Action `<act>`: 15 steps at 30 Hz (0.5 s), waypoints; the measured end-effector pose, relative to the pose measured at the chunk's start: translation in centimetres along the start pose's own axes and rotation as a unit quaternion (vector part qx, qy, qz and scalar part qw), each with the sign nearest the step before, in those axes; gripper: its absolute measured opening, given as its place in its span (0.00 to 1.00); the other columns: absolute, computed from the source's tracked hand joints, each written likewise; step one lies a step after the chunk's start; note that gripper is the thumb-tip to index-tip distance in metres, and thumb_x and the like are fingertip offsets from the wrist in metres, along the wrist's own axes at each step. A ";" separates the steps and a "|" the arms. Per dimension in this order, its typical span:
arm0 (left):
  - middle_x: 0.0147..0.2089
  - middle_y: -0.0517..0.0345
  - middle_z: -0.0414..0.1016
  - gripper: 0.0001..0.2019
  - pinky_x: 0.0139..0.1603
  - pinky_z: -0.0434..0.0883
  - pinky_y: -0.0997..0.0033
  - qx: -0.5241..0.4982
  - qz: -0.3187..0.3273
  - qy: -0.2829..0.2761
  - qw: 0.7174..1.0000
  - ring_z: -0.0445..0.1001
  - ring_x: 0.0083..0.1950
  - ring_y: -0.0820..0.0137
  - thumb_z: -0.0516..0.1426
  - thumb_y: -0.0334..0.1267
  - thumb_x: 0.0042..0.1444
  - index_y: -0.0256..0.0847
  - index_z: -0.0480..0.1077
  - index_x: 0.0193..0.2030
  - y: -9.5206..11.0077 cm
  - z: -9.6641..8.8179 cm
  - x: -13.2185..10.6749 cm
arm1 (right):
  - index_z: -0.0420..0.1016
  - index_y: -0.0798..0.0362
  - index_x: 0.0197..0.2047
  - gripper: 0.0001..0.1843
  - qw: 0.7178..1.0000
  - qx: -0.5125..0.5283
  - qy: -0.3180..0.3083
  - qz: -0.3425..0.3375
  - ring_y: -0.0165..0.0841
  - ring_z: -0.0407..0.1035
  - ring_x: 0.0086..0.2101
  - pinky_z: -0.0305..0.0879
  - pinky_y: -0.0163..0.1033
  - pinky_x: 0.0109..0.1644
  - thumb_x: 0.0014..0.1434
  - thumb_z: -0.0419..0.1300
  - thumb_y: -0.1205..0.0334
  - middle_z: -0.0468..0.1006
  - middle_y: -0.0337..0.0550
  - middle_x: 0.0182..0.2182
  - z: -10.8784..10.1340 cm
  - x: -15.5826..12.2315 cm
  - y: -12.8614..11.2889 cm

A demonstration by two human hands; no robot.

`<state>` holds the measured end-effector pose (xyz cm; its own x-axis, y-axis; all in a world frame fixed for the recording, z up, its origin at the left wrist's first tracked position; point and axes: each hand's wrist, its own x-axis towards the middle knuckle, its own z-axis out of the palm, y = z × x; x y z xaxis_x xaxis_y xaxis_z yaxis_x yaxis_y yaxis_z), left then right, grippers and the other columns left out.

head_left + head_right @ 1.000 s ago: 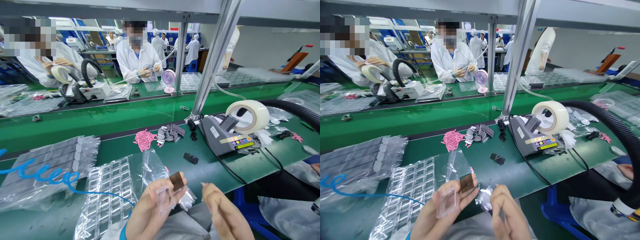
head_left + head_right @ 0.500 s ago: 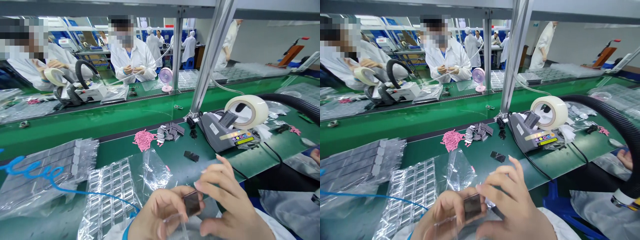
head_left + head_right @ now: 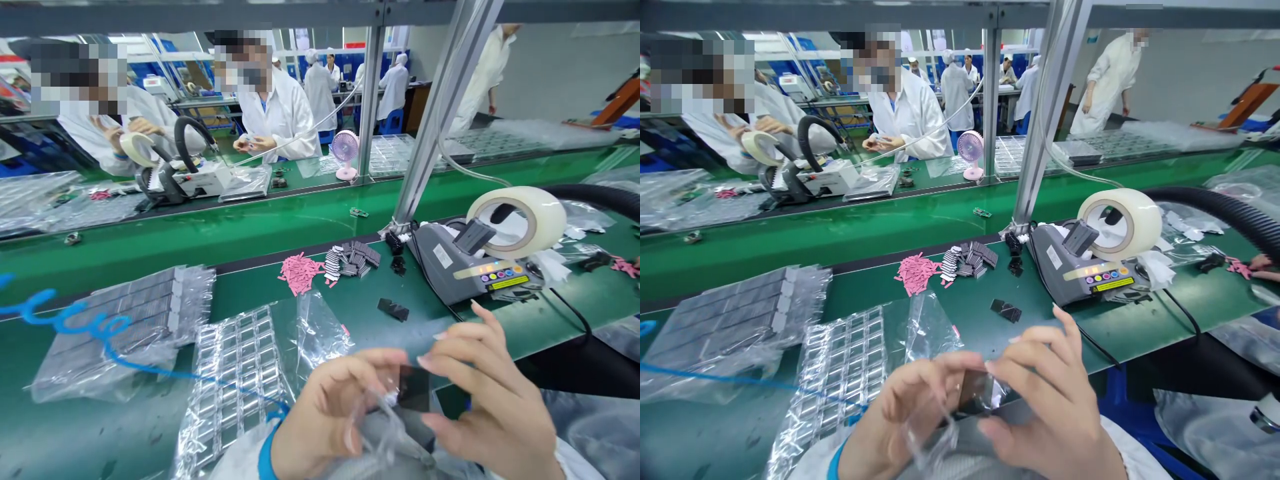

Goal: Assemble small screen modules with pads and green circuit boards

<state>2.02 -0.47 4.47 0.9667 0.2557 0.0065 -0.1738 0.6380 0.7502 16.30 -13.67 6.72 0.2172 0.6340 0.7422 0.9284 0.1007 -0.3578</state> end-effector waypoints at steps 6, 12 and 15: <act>0.50 0.58 0.78 0.23 0.69 0.42 0.49 0.404 0.337 0.083 0.846 0.69 0.59 0.61 0.63 0.32 0.49 0.49 0.66 0.52 -1.5 -2.3 0.0 | 0.65 0.49 0.36 0.13 0.989 0.086 -0.060 0.103 0.34 0.68 0.29 0.52 0.48 0.53 0.60 0.55 0.48 0.72 0.36 0.26 1.1 -0.4 -1.9; 0.51 0.53 0.78 0.27 0.69 0.38 0.43 0.509 0.419 0.096 0.746 0.65 0.62 0.60 0.62 0.26 0.48 0.44 0.63 0.55 -2.3 -2.0 -0.3 | 0.62 0.49 0.32 0.10 0.983 0.072 -0.039 0.167 0.33 0.66 0.28 0.50 0.52 0.52 0.55 0.58 0.54 0.69 0.33 0.25 3.3 -0.7 -3.0; 0.51 0.54 0.78 0.31 0.67 0.35 0.38 0.536 0.413 0.118 0.727 0.64 0.63 0.60 0.61 0.23 0.46 0.47 0.61 0.57 -2.5 -1.9 -0.4 | 0.61 0.49 0.31 0.10 0.981 0.069 -0.030 0.180 0.33 0.66 0.28 0.51 0.52 0.51 0.53 0.59 0.56 0.68 0.33 0.25 3.7 -0.8 -3.1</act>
<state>1.70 -0.84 1.35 0.5348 0.4279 0.7286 -0.3091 -0.7035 0.6400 12.17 -11.64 5.10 0.5011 0.6916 0.5202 0.7446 -0.0382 -0.6664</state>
